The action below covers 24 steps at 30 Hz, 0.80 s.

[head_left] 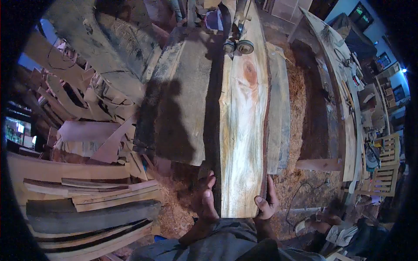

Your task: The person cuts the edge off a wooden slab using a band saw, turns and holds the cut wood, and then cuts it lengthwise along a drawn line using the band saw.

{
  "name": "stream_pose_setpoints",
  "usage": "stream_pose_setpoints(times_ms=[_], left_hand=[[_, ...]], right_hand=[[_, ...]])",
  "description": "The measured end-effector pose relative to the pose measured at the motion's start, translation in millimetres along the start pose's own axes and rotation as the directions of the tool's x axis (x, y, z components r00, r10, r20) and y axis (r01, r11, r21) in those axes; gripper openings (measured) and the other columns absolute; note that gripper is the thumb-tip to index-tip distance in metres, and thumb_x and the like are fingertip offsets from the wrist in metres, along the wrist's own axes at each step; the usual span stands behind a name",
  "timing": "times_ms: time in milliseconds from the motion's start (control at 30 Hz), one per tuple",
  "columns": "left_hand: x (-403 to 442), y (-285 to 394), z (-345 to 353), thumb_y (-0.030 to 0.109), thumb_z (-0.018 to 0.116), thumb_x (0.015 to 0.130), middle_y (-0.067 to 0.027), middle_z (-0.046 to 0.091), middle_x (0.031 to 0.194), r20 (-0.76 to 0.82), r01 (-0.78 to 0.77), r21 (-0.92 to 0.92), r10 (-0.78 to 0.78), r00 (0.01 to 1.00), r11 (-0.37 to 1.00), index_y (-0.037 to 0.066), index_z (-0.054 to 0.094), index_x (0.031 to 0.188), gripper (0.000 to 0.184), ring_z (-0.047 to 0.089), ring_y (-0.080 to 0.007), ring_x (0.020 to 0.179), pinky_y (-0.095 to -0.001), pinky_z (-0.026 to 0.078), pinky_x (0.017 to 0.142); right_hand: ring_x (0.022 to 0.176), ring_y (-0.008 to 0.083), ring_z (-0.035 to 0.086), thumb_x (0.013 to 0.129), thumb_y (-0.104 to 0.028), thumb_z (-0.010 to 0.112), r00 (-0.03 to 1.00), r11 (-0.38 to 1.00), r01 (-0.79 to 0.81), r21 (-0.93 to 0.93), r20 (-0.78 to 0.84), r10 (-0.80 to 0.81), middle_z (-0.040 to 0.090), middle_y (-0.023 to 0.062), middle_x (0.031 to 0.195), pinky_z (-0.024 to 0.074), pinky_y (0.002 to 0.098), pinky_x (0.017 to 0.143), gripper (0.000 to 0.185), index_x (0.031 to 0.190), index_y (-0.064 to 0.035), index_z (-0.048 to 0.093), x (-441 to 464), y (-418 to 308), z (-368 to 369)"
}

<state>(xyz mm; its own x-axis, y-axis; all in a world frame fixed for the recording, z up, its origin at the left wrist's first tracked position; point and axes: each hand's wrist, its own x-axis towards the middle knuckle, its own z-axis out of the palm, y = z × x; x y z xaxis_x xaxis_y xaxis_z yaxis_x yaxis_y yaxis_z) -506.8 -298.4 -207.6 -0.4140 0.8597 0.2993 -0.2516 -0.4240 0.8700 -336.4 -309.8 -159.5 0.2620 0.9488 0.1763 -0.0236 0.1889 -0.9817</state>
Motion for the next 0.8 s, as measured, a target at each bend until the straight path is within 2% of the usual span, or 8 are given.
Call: stream_pose_setpoints(times_ms=[267,367,433,567,667,800], left_hand=[[-1.0,4.1,-0.8,0.028,0.041,0.11,-0.0265,0.06,0.138,0.012,0.006,0.007,-0.006,1.0,1.0,-0.012,0.063,0.125,0.048,0.053,-0.034,0.135,-0.0481,0.036,0.117],[2.8,-2.1,2.3,0.028,0.041,0.11,-0.0263,0.06,0.138,0.004,0.004,0.002,-0.004,1.0,1.0,-0.012,0.063,0.125,0.048,0.052,-0.0339,0.135,-0.0479,0.036,0.117],[4.3,-4.2,2.8,0.028,0.041,0.11,-0.0262,0.06,0.138,0.001,0.006,-0.006,-0.006,1.0,1.0,-0.012,0.063,0.125,0.048,0.052,-0.0338,0.135,-0.0478,0.036,0.117],[7.9,-5.6,6.5,0.028,0.041,0.11,-0.0259,0.06,0.138,0.006,0.016,-0.016,-0.016,1.0,1.0,-0.012,0.063,0.125,0.049,0.052,-0.0337,0.136,-0.0475,0.036,0.118],[10.4,-8.0,8.9,0.028,0.041,0.11,-0.0257,0.06,0.138,0.006,0.017,-0.017,-0.017,1.0,1.0,-0.013,0.063,0.125,0.049,0.052,-0.0336,0.136,-0.0474,0.035,0.118],[11.6,-7.7,8.9,0.028,0.041,0.109,-0.0255,0.06,0.138,-0.002,0.007,-0.021,-0.007,1.0,1.0,-0.013,0.063,0.125,0.049,0.051,-0.0334,0.136,-0.0471,0.035,0.118]], right_hand=[[0.136,0.028,0.05,0.077,-0.025,0.071,1.0,1.0,-0.008,0.021,-0.012,0.008,0.052,0.0222,0.148,0.0335,0.0384,0.117,0.087,0.15,0.0115,0.04,1.5,-5.4,3.7],[0.137,0.0284,0.05,0.077,-0.025,0.071,0.999,0.997,-0.046,-0.069,0.016,0.048,0.052,0.0225,0.147,0.0334,0.039,0.117,0.087,0.15,0.0112,0.041,3.3,-8.0,3.5],[0.137,0.0289,0.049,0.077,-0.025,0.072,1.0,0.999,-0.014,0.029,-0.015,0.015,0.052,0.0224,0.148,0.0329,0.0396,0.117,0.087,0.15,0.0109,0.041,3.7,-1.1,5.0],[0.137,0.0287,0.049,0.077,-0.026,0.073,1.0,1.0,-0.016,0.023,-0.017,0.016,0.052,0.0223,0.148,0.0328,0.0398,0.117,0.087,0.15,0.0107,0.041,5.9,-3.8,5.5],[0.137,0.0287,0.049,0.077,-0.026,0.073,1.0,0.997,-0.028,-0.067,0.002,0.029,0.052,0.0221,0.148,0.033,0.0396,0.117,0.088,0.15,0.0107,0.042,9.0,-5.9,4.4],[0.137,0.0283,0.049,0.076,-0.025,0.074,1.0,1.0,-0.023,0.021,-0.015,0.023,0.052,0.022,0.148,0.0326,0.0389,0.117,0.087,0.149,0.0107,0.043,11.1,-10.3,11.9]])
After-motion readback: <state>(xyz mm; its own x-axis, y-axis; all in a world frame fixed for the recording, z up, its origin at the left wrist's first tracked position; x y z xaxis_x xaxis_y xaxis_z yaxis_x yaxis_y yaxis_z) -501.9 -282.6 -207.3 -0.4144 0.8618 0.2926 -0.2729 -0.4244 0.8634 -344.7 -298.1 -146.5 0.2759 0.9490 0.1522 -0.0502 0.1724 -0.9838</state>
